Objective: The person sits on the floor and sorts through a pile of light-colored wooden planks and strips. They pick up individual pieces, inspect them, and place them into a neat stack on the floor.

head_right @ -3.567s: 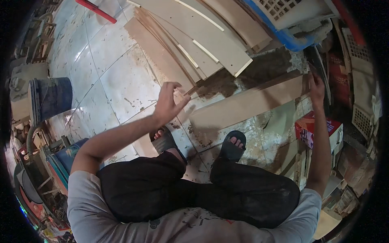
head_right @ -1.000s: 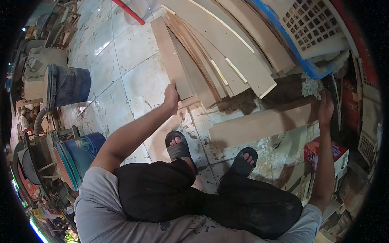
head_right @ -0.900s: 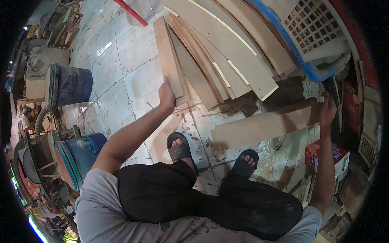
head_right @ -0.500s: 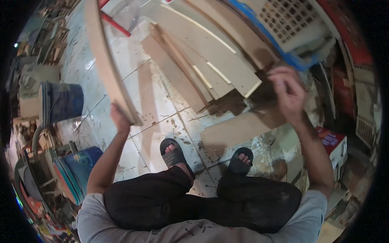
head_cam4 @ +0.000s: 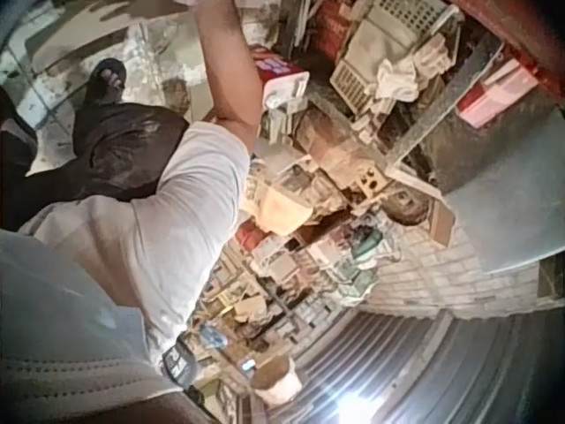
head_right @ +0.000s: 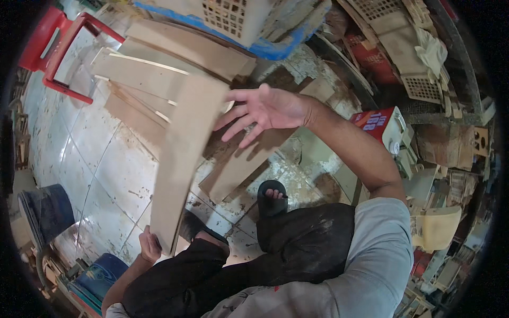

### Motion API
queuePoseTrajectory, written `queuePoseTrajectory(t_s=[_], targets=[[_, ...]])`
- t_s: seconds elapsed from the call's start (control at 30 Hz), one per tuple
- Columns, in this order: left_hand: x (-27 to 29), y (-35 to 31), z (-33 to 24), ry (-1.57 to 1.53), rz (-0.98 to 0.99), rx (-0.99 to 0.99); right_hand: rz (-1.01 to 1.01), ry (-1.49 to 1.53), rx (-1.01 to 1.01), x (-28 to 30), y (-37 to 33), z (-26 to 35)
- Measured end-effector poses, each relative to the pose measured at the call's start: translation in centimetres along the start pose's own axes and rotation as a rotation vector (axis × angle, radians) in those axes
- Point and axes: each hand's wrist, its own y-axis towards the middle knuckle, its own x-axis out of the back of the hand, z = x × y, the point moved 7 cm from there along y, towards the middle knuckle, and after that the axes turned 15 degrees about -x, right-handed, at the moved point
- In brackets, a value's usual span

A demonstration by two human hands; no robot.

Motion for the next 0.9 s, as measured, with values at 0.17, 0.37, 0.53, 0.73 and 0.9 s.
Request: queuePoseTrajectory(t_s=[0.17, 0.37, 0.53, 0.73, 0.9], targets=[[-0.6, 1.7, -0.4, -0.073, 0.178, 0.104, -0.398, -0.087, -0.255, 2.9, -3.4, -2.6], [-2.2, 10.7, -4.2, -0.026, 0.225, 0.046, -1.019, -0.449, -0.331, 7.3, -8.6, -1.1], [-4.8, 14.9, -4.7, -0.526, 0.114, 0.548, -1.129, -0.309, -0.078, 13.3, -15.6, -1.6], [-9.9, 15.0, -4.5, -0.951, -0.131, 0.746, -1.299, -0.21, -0.107, 18.2, -21.0, -3.7], [-10.1, 15.7, -5.9, -0.981, -0.113, 0.745, -1.408, -0.337, -0.164, 20.3, -22.0, -4.6]])
